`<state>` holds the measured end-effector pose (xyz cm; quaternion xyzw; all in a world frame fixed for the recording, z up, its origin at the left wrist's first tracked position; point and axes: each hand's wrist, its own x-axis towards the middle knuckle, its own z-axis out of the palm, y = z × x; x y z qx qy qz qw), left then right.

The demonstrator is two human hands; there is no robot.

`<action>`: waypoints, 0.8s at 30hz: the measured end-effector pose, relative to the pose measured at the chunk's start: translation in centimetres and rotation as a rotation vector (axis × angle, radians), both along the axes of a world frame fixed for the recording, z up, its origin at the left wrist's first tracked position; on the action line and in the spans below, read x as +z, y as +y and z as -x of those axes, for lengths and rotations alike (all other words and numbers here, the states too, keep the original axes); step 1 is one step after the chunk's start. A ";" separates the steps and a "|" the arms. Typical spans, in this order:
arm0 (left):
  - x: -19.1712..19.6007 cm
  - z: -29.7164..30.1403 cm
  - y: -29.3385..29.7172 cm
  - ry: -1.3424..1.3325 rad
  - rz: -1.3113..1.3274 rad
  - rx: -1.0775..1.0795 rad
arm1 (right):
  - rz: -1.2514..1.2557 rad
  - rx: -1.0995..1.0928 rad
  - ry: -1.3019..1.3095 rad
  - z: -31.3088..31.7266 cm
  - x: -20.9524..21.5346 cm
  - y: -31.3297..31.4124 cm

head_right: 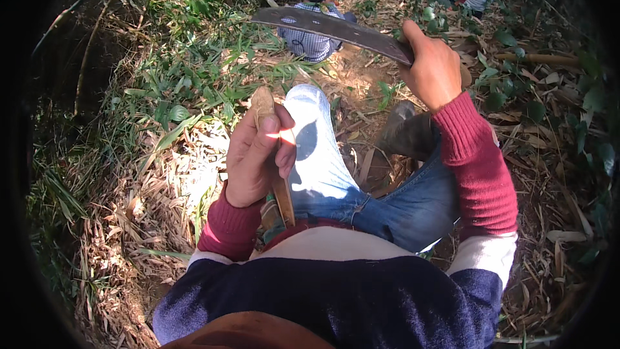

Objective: The person sits on the ground in a forest and uses a large curved blade to sharpen a wooden stick. They hold the stick in their left hand and repeatedly scrape the blade against the wood to create a pointed tip.

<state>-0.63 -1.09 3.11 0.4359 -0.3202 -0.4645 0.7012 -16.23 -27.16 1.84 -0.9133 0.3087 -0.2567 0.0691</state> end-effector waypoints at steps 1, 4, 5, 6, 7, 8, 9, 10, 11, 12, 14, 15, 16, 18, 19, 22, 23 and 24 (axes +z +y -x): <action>0.2 0.0 -0.3 -0.005 -0.020 0.022 | -0.070 0.050 -0.085 0.1 0.4 0.4; 0.4 1.2 -0.9 0.013 -0.072 0.039 | -0.278 0.157 -0.243 0.1 2.0 2.7; 0.4 1.2 -1.0 -0.002 -0.067 0.036 | -0.307 0.198 -0.279 0.3 2.6 3.5; 0.2 1.2 -1.0 -0.021 -0.064 0.044 | -0.340 0.251 -0.318 0.3 3.1 4.2; 0.0 1.2 -1.0 -0.039 -0.062 0.052 | -0.340 0.316 -0.328 0.3 3.6 4.9; -0.2 1.3 -0.8 -0.054 -0.047 0.057 | -0.312 0.374 -0.294 0.5 4.2 5.6; -0.4 1.4 -0.7 -0.068 -0.029 0.056 | -0.271 0.432 -0.271 0.6 4.7 6.1; -0.8 1.4 -0.6 -0.081 -0.010 0.054 | -0.230 0.489 -0.247 0.8 5.2 6.7; -1.3 1.3 -0.4 -0.095 -0.003 0.057 | -0.213 0.520 -0.223 0.8 5.5 7.2; -1.8 1.3 -0.2 -0.088 0.000 0.057 | -0.226 0.538 -0.246 0.4 5.9 8.1; -2.8 0.9 0.1 -0.042 0.004 0.055 | -0.105 0.610 -0.199 0.1 6.7 8.5; -3.5 1.0 0.6 -0.018 0.001 0.061 | -0.076 0.619 -0.266 -0.5 6.6 9.0; -3.9 0.8 0.7 0.006 0.001 0.063 | -0.067 0.631 -0.257 -0.8 6.6 9.1; -4.5 0.5 0.7 0.044 0.004 0.052 | -0.044 0.646 -0.230 -1.0 6.6 9.0; -4.9 0.5 0.8 0.067 0.006 0.050 | -0.009 0.633 -0.193 -1.0 6.6 8.9; -6.8 0.5 1.2 0.158 0.022 0.033 | -0.063 0.624 -0.075 -1.1 6.7 8.9; -6.9 0.2 1.3 0.206 0.023 0.017 | -0.020 0.618 -0.091 -1.2 6.7 8.8; -6.9 0.1 1.4 0.253 0.026 -0.004 | 0.023 0.615 -0.107 -1.5 6.5 8.6</action>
